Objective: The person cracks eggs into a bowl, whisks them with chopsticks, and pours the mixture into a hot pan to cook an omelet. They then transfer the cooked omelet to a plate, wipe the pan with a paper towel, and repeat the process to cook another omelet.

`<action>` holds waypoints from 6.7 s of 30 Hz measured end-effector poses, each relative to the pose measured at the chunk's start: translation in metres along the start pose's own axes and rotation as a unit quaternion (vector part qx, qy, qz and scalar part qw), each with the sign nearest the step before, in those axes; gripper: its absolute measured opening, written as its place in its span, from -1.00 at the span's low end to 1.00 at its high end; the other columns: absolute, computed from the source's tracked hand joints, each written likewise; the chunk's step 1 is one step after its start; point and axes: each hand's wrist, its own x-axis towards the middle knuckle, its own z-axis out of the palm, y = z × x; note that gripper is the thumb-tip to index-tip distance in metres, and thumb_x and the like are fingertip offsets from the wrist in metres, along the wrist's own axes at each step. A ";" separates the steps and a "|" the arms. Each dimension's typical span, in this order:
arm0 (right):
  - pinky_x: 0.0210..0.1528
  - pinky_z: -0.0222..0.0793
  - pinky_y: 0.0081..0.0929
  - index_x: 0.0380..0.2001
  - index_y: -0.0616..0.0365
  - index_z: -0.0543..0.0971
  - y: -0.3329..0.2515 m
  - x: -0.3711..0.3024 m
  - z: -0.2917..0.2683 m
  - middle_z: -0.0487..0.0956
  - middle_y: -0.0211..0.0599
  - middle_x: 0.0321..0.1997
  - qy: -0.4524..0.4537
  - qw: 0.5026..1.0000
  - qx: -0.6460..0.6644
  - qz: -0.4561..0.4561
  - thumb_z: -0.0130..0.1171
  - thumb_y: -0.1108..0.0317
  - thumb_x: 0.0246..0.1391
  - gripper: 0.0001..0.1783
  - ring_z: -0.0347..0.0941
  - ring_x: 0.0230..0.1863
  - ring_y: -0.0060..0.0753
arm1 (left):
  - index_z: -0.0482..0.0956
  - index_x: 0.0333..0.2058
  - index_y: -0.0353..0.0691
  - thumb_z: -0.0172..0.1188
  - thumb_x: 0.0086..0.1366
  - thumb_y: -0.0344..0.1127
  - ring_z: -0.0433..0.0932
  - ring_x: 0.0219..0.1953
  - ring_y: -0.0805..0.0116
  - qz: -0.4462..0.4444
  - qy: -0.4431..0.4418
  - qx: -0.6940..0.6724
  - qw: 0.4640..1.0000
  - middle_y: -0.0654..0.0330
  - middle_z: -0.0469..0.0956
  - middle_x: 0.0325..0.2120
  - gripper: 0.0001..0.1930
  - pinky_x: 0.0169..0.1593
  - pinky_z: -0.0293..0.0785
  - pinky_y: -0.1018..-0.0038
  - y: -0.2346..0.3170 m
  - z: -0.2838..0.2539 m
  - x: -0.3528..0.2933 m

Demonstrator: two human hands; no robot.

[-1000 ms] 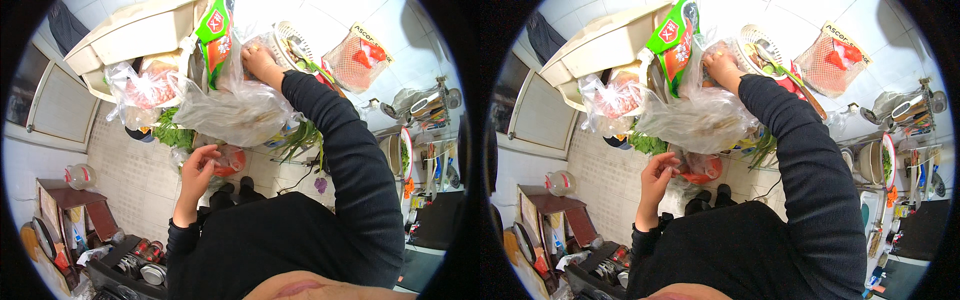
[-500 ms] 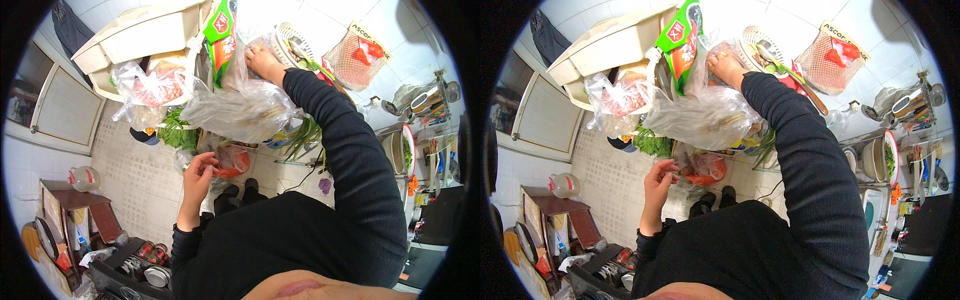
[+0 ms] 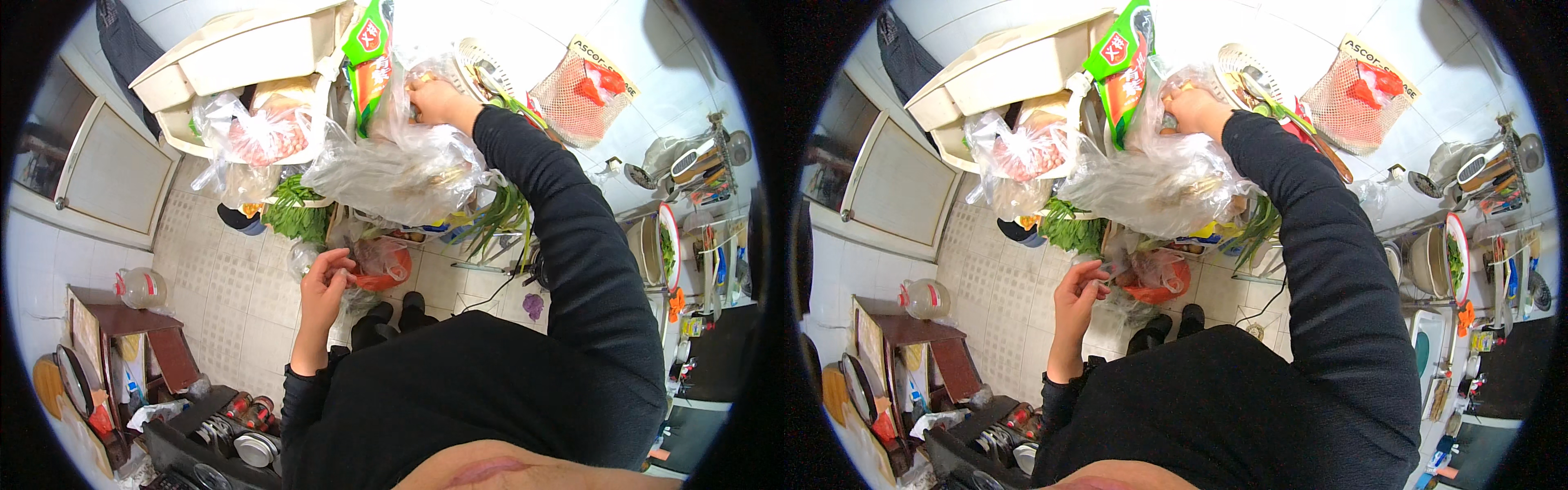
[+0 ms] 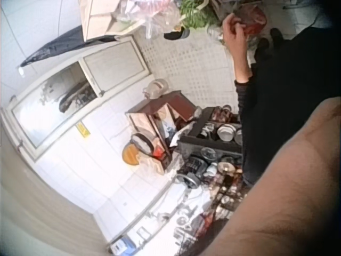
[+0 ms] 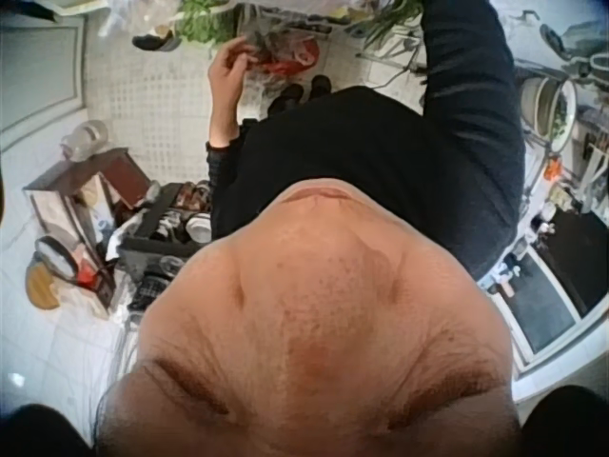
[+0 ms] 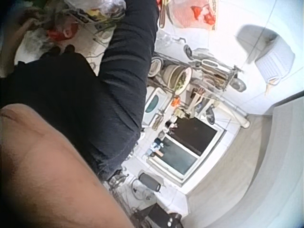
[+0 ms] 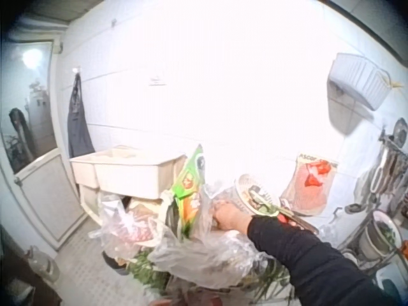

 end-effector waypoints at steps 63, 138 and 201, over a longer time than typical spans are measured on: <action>-0.28 0.40 -0.57 0.22 0.04 0.22 -0.309 -0.808 0.044 0.49 -0.27 0.00 0.653 0.046 0.626 0.424 0.10 0.32 0.14 -0.42 0.52 -0.19 -0.43 | 0.40 0.03 -0.31 0.01 0.26 -0.51 0.55 -0.35 0.43 -0.115 -0.720 0.188 0.658 0.13 0.55 -0.25 -0.66 -0.31 0.48 0.55 -0.124 0.465 -0.122; -0.46 0.45 -0.45 -0.05 0.19 0.46 -0.423 -1.452 0.093 0.59 -0.19 -0.29 0.378 -0.118 0.163 0.904 0.14 0.19 -0.03 -0.53 0.52 -0.47 -0.34 | 0.45 -0.13 -0.21 0.27 -0.05 -0.48 0.48 -0.15 -0.01 0.282 -0.914 -0.109 0.271 0.02 0.51 -0.24 -0.57 -0.10 0.47 0.24 -0.372 1.044 -0.861; -0.29 0.41 -0.63 0.15 0.10 0.34 -0.280 -1.253 0.131 0.38 -0.19 0.17 0.400 0.404 0.384 0.728 0.08 0.54 -0.02 -0.42 0.47 -0.10 -0.35 | 0.21 0.17 -0.13 -0.02 0.17 -0.52 0.54 -0.08 -0.02 -0.569 -0.622 -0.041 0.536 -0.04 0.41 0.01 -0.46 -0.14 0.61 0.13 -0.395 0.916 -0.502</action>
